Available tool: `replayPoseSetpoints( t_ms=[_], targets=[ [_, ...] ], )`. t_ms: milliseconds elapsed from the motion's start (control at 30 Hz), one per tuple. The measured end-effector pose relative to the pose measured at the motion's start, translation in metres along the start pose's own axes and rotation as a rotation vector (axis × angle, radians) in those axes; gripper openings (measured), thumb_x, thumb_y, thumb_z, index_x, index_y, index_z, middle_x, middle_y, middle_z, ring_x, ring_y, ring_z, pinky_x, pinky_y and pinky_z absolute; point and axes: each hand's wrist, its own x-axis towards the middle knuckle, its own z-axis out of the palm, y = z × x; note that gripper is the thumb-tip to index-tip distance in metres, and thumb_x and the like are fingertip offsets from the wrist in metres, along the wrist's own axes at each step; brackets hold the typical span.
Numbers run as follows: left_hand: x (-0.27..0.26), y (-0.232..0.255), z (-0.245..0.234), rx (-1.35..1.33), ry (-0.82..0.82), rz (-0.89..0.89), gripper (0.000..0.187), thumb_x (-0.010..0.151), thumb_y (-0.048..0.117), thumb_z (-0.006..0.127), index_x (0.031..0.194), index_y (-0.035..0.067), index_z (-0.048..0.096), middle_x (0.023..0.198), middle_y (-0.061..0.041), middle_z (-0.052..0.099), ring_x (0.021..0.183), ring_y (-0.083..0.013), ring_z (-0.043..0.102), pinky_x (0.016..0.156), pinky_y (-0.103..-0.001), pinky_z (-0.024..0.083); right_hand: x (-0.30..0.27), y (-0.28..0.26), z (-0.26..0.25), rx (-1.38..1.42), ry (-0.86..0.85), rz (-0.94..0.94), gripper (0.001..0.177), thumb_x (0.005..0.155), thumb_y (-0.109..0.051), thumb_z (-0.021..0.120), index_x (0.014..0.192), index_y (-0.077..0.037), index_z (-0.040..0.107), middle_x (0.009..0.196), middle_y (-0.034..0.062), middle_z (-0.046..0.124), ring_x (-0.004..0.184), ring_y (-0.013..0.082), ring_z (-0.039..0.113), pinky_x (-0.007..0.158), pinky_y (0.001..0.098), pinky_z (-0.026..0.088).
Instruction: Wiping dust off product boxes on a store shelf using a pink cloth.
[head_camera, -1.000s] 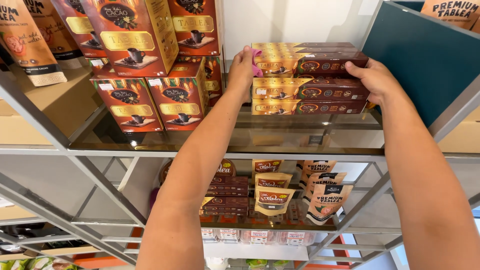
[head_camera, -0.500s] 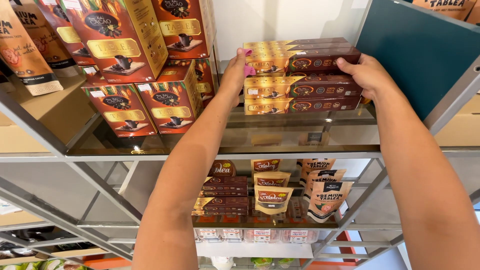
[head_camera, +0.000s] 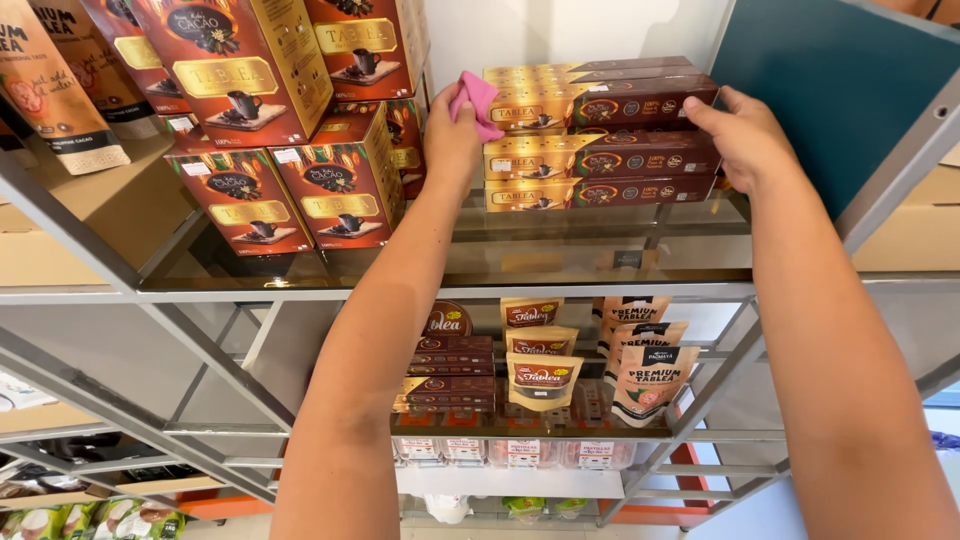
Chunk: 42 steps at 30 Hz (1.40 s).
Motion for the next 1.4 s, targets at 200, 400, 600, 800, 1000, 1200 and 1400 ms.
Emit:
replayPoseSetpoints(
  t_ms=[200, 400, 600, 800, 1000, 1200, 1400],
  targets=[
    [-0.045, 0.041, -0.006, 0.336, 0.138, 0.497, 0.044, 0.099, 0.002, 0.057, 0.142, 0.002, 0.052, 0.145, -0.021, 0.054, 0.135, -0.0366, 0.054, 0.115, -0.041, 0.043, -0.048, -0.001, 0.003, -0.259, 0.000, -0.091, 0.095, 0.096, -0.033, 0.073, 0.162, 0.005, 0.015, 0.150, 0.0257, 0.052, 0.135, 0.0280, 0.056, 0.106, 0.0333, 0.049],
    [-0.071, 0.074, -0.031, 0.277, 0.216, 0.791, 0.046, 0.101, -0.005, 0.055, 0.145, 0.006, 0.053, 0.149, -0.019, 0.052, 0.140, -0.0365, 0.053, 0.120, -0.043, 0.043, -0.065, 0.014, -0.010, -0.254, -0.076, -0.185, 0.086, 0.092, -0.018, 0.077, 0.159, 0.004, 0.028, 0.148, 0.0168, 0.057, 0.132, 0.0220, 0.059, 0.103, 0.0304, 0.050],
    [-0.082, 0.082, -0.027, 0.251, 0.142, 0.821, 0.044, 0.093, -0.009, 0.052, 0.135, 0.004, 0.060, 0.141, -0.019, 0.054, 0.132, -0.0343, 0.057, 0.115, -0.041, 0.049, -0.074, 0.021, -0.015, -0.300, -0.073, -0.277, 0.082, 0.090, -0.009, 0.076, 0.158, 0.003, 0.032, 0.146, 0.0139, 0.059, 0.129, 0.0203, 0.061, 0.103, 0.0296, 0.052],
    [-0.083, 0.079, -0.033, 0.255, 0.159, 0.812, 0.032, 0.096, -0.007, 0.055, 0.125, 0.003, 0.064, 0.138, -0.017, 0.056, 0.129, -0.0341, 0.059, 0.111, -0.040, 0.050, -0.115, -0.008, -0.012, -0.552, -0.013, -0.258, 0.071, 0.087, -0.013, 0.082, 0.150, -0.003, 0.049, 0.135, 0.0109, 0.065, 0.118, 0.0199, 0.064, 0.099, 0.0332, 0.052],
    [-0.089, 0.082, -0.044, 0.185, 0.193, 0.740, 0.033, 0.093, -0.008, 0.054, 0.123, 0.003, 0.065, 0.136, -0.018, 0.059, 0.127, -0.0322, 0.061, 0.112, -0.040, 0.049, -0.133, -0.010, -0.011, -0.390, -0.112, -0.255, 0.044, 0.089, -0.013, 0.080, 0.125, -0.003, 0.057, 0.119, 0.0060, 0.068, 0.107, 0.0159, 0.064, 0.091, 0.0328, 0.053],
    [-0.103, 0.071, -0.065, 0.111, 0.211, 0.722, 0.031, 0.095, -0.008, 0.056, 0.124, 0.001, 0.065, 0.137, -0.017, 0.060, 0.131, -0.0309, 0.060, 0.116, -0.039, 0.046, -0.135, -0.005, -0.011, 0.264, -0.216, -0.071, 0.033, 0.096, -0.003, 0.066, 0.127, -0.001, 0.053, 0.125, 0.0093, 0.064, 0.115, 0.0235, 0.066, 0.101, 0.0417, 0.061],
    [-0.141, 0.073, -0.080, 0.088, 0.192, 0.695, 0.032, 0.098, -0.007, 0.053, 0.127, 0.003, 0.062, 0.139, -0.014, 0.061, 0.134, -0.0265, 0.058, 0.119, -0.037, 0.044, -0.161, -0.002, -0.009, 0.505, -0.183, -0.199, 0.026, 0.106, -0.005, 0.060, 0.130, 0.002, 0.054, 0.134, 0.0152, 0.063, 0.123, 0.0278, 0.066, 0.108, 0.0451, 0.059]
  ],
)
